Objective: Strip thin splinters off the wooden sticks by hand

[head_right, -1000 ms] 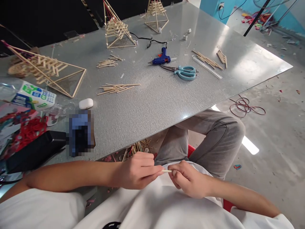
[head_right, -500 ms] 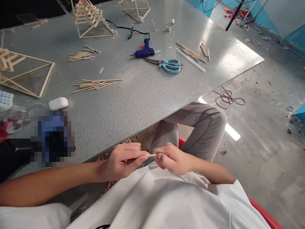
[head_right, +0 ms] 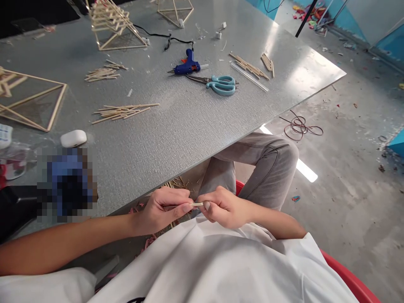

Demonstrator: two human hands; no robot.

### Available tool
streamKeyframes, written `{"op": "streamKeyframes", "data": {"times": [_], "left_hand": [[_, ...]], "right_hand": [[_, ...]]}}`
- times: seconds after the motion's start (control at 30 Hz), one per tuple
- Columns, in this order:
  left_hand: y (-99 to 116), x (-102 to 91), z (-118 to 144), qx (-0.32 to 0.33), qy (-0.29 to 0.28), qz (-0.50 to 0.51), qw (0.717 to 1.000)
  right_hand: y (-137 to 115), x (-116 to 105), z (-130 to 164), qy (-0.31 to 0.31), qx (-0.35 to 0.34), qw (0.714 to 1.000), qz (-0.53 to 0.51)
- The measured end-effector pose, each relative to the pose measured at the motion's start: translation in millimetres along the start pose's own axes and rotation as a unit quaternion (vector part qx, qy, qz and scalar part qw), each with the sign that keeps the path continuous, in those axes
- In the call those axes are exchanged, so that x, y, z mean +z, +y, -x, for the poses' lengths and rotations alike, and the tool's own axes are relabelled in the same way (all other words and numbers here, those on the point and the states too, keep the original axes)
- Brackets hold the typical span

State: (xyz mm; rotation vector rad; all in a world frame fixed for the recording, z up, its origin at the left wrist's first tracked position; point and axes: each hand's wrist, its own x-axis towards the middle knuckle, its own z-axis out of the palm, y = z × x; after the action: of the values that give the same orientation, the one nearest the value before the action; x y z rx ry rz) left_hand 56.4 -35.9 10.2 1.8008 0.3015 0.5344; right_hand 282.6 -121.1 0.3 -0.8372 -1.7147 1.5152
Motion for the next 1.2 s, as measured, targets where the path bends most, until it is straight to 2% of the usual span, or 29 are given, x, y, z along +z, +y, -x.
{"op": "streamKeyframes", "data": {"times": [0.17,0.3,0.43,0.5,0.57,0.63,0.73,0.83,0.97,1.07,1.2], "left_hand": [[-1.8,-2.1,-0.6,-0.055,-0.007,0.045,0.997],[-2.8,-3.2,-0.7,-0.048,-0.004,0.045,0.998],[-0.8,-4.4,-1.9,0.001,0.016,0.003,1.0],[1.9,-6.3,-3.4,0.05,0.028,-0.039,0.998],[4.5,-8.6,-5.3,0.11,0.038,-0.096,0.989],[5.8,-10.7,-6.9,0.174,0.051,-0.161,0.97],[4.1,-11.7,-8.1,0.242,0.056,-0.234,0.94],[-0.5,-10.4,-7.9,0.245,0.045,-0.251,0.935],[-4.7,-8.4,-7.6,0.217,0.031,-0.221,0.95],[-5.5,-7.9,-7.4,0.209,0.013,-0.202,0.957],[-7.7,-7.3,-5.4,0.256,0.012,-0.193,0.947]], "right_hand": [[1.1,2.2,0.0,0.017,0.015,0.998,-0.064],[3.1,5.5,1.6,0.025,0.018,0.989,-0.145],[5.9,11.9,0.7,0.024,0.055,0.965,-0.255],[7.7,15.7,-0.1,0.02,0.051,0.948,-0.313],[9.5,17.8,0.4,0.022,0.03,0.944,-0.327],[10.7,16.0,2.6,0.037,-0.004,0.966,-0.255],[9.6,4.4,7.5,0.042,-0.046,0.997,-0.041],[5.2,-12.2,11.1,0.014,-0.058,0.991,0.123],[1.3,-27.1,12.9,0.008,-0.087,0.961,0.263],[3.4,-27.4,13.0,-0.002,-0.108,0.96,0.258],[10.5,-11.3,12.3,-0.016,-0.093,0.991,0.093]]}}
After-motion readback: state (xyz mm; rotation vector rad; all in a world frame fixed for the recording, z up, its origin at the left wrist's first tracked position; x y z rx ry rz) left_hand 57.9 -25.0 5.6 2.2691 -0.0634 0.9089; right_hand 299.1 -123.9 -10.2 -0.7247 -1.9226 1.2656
